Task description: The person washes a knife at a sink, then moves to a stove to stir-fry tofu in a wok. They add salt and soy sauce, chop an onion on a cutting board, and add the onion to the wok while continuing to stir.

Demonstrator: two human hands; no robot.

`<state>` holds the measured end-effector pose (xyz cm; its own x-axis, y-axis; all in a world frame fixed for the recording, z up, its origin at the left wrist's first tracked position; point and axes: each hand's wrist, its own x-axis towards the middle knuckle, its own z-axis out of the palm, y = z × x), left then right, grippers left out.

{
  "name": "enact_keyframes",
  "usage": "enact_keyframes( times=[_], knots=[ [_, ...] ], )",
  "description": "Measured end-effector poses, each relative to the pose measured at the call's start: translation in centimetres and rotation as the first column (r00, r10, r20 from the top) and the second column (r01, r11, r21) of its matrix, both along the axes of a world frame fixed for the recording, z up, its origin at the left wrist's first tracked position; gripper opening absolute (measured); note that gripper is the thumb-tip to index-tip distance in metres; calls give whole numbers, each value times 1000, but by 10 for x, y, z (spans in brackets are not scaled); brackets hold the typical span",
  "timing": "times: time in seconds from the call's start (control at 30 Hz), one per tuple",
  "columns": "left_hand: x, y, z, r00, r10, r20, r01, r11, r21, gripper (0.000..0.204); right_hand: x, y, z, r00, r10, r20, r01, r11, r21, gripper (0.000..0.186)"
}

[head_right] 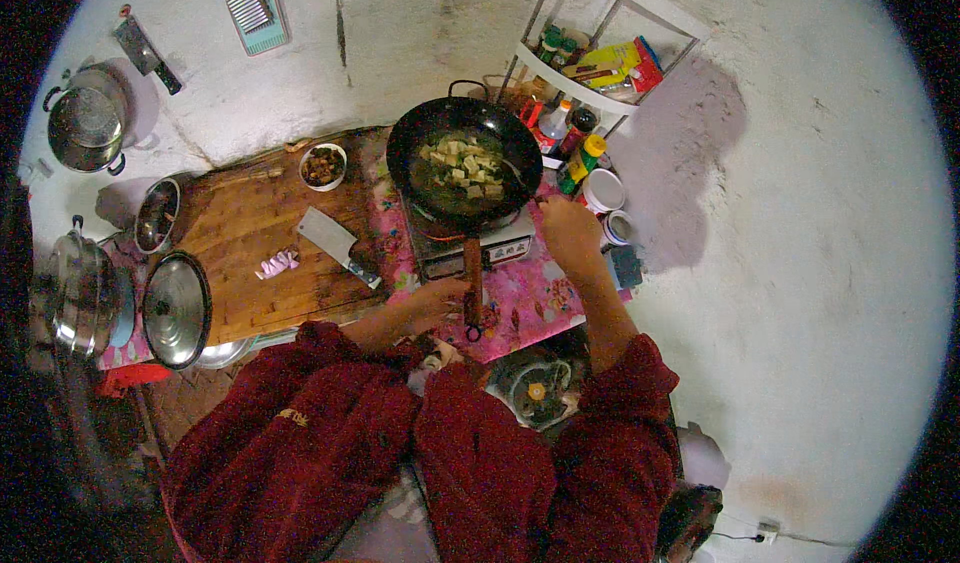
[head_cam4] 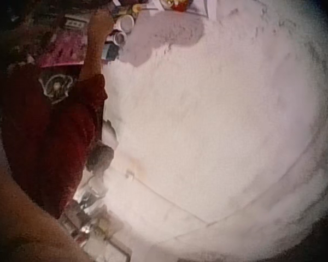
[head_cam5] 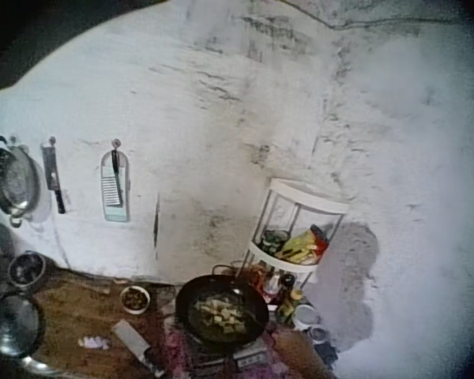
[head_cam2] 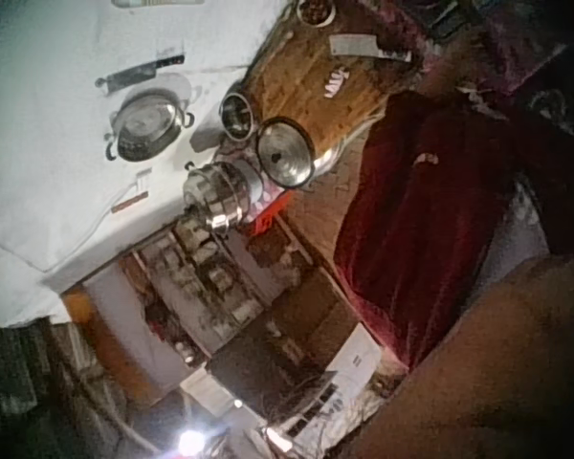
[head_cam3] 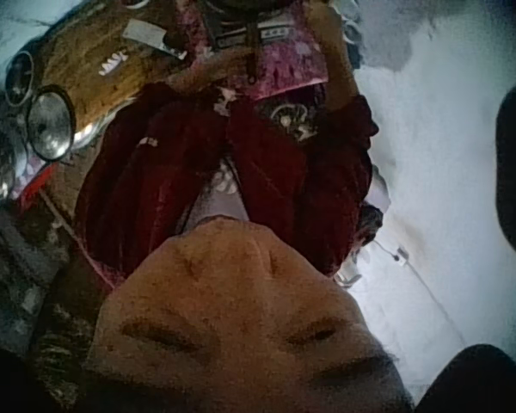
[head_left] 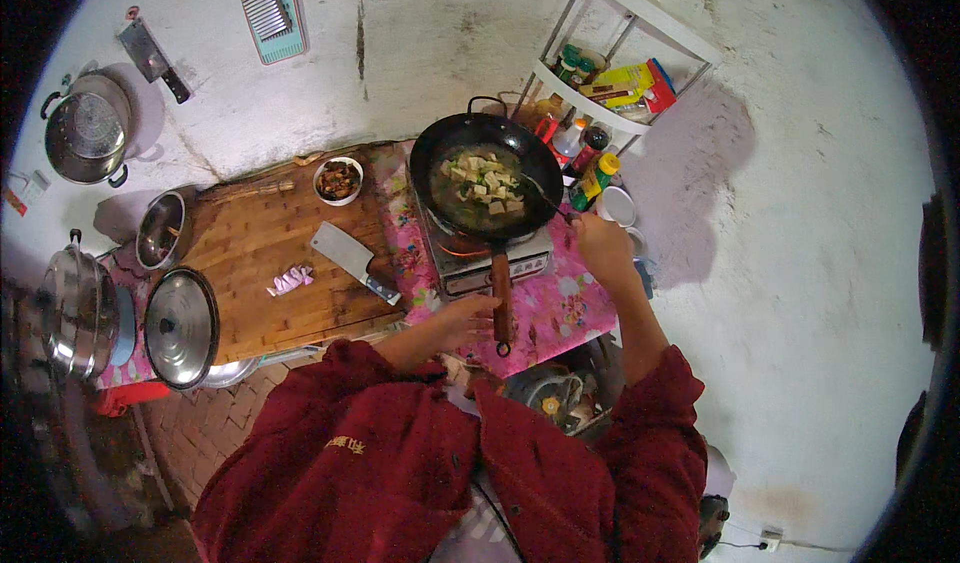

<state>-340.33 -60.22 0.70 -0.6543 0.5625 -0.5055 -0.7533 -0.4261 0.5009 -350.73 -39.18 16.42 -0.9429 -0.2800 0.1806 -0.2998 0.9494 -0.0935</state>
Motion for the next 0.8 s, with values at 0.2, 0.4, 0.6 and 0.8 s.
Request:
enact_keyframes(
  times=[0.2,0.4,0.6,0.8],
  knots=[
    [15,-45,-22,994,64,94,-67,997,35,29,8,5,-13,985,169,27,-171,965,200,16],
    [27,-76,-36,986,132,101,-134,991,21,24,9,-27,5,976,211,58,-211,977,-10,21],
    [36,-87,-77,999,5,52,-9,997,78,25,-4,-83,-17,993,81,-87,-71,991,112,23],
    [50,-86,-51,998,26,61,-29,999,45,17,-3,-91,-19,1000,10,-13,-6,963,268,30]
  ],
)
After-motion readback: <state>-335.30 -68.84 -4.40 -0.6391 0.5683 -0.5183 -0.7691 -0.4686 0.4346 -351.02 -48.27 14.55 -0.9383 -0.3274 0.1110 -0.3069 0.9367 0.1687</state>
